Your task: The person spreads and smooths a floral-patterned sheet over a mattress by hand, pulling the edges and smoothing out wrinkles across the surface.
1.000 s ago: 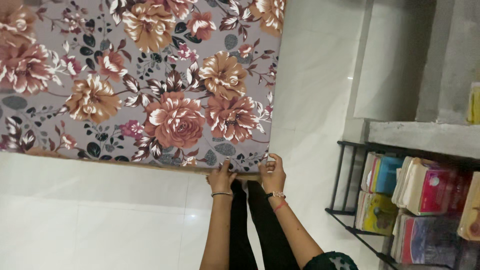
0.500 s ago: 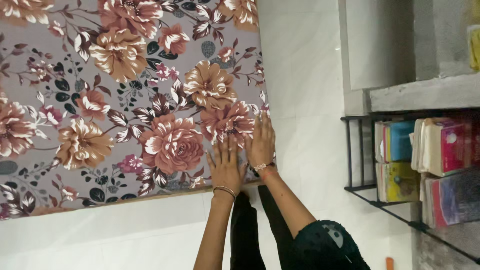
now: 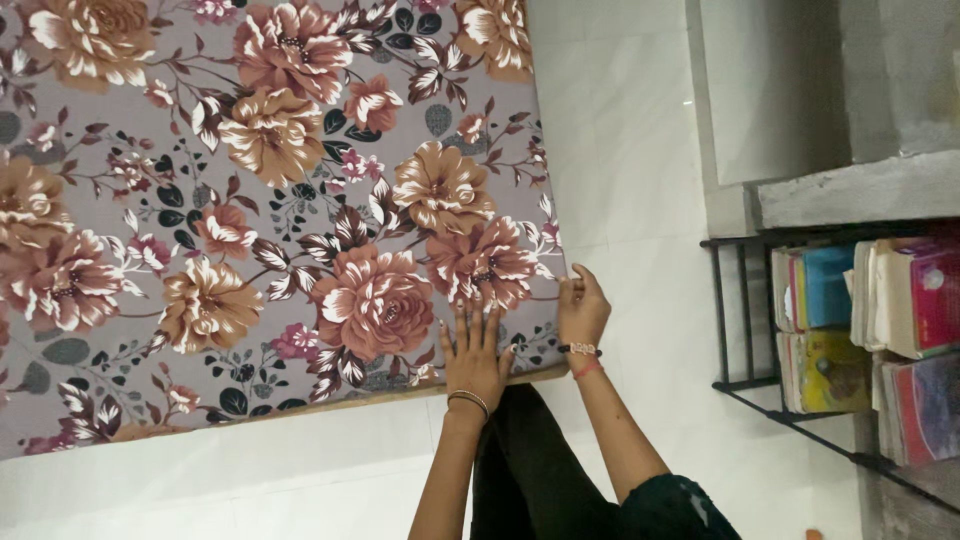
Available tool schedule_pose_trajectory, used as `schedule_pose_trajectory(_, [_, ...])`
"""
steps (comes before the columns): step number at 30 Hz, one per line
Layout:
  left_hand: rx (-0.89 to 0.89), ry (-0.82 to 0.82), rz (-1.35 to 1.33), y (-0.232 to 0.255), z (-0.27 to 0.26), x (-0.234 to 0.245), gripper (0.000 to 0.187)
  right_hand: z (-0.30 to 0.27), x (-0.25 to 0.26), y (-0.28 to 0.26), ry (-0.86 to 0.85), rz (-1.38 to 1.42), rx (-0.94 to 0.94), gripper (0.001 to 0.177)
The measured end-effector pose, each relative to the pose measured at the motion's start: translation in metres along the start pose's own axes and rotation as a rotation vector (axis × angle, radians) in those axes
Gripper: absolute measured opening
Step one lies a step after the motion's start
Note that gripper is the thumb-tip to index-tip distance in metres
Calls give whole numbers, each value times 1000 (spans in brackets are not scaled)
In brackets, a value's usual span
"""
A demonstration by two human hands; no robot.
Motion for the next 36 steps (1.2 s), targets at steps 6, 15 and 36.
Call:
schedule_pose_trajectory(6, [-11, 2, -20, -1, 3, -3, 74, -5, 11, -14, -145, -34, -67, 45])
schedule_pose_trajectory(15, [-17, 76, -53, -3, 4, 5, 75, -11, 15, -34, -251, -188, -316, 62])
schedule_pose_trajectory(36, [148, 31, -98, -79, -27, 31, 77, -68, -43, -63, -288, -715, 274, 81])
Point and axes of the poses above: each hand's wrist, its own z-axis towards the middle knuckle, its own x-axis out of the back of the hand, y = z × x, the point moved 4 cm from there along z, towards the middle knuckle, and after that the axes turned 13 degrees about z, right-handed, at the moved point
